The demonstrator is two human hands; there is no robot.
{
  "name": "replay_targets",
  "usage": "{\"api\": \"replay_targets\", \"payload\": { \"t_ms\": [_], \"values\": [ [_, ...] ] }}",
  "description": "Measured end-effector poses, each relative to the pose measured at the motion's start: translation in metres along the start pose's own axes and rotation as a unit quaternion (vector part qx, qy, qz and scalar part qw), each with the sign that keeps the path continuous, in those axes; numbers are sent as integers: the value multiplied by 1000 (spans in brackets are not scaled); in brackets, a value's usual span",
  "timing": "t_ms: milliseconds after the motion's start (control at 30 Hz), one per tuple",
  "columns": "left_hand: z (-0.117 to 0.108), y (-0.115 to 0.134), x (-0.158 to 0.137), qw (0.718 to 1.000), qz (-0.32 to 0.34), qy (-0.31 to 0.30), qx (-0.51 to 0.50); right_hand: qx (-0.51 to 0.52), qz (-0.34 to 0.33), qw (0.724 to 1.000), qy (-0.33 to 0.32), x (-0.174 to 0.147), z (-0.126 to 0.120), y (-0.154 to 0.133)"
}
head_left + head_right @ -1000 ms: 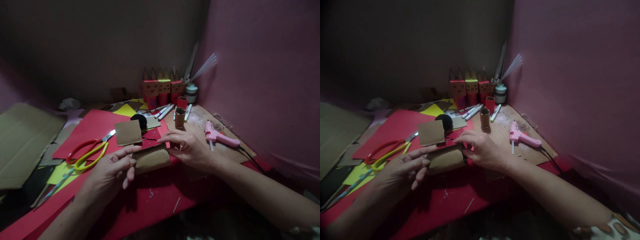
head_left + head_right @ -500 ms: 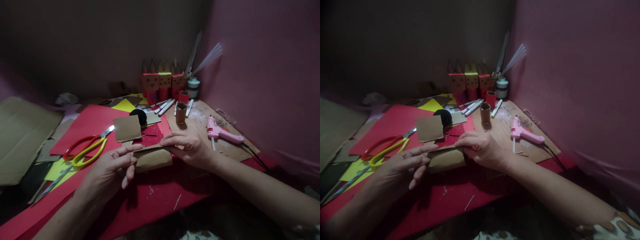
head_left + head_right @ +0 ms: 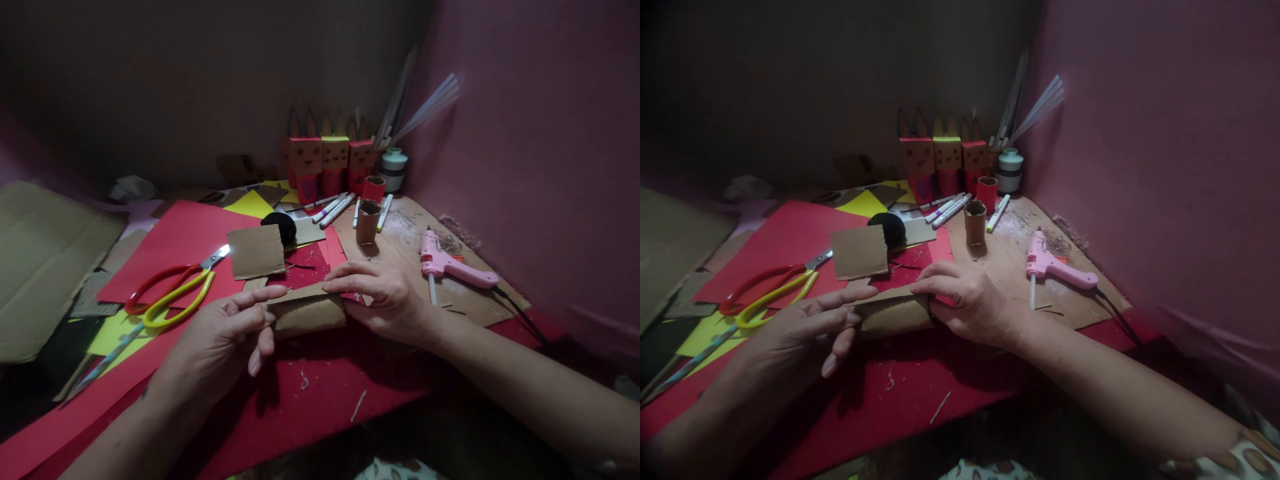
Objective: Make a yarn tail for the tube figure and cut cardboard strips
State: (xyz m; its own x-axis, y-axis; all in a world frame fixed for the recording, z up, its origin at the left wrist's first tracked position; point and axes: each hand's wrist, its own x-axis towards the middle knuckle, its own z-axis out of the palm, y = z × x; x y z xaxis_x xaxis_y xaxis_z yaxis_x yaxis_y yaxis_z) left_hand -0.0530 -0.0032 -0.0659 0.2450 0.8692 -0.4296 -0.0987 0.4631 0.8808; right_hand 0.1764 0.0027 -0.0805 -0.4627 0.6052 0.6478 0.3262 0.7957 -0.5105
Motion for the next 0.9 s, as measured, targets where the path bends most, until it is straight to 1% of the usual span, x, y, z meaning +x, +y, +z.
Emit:
{"api": "replay_targets", "payload": {
  "t_ms": [100,233,300,400,533,900],
  "values": [
    [2,1,-1,1000,11,-1,2,24,24,999,3,-1,-1,-1],
    [3,0,-2,1000,19,-1,1,82,97,992,2,0,-5,-4],
    [2,0,-3,1000,24,3,2,107,120,987,-1,0,-6,-5],
    [2,0,-3,1000,22,5,6,134,134,982,-1,0,-6,-5],
    [2,0,-2,1000,15,7,8,137,158,978,-2,0,-5,-5],
    [3,-1,-1,1000,22,4,4,158,158,975,2,2,-4,-4]
  ]
}}
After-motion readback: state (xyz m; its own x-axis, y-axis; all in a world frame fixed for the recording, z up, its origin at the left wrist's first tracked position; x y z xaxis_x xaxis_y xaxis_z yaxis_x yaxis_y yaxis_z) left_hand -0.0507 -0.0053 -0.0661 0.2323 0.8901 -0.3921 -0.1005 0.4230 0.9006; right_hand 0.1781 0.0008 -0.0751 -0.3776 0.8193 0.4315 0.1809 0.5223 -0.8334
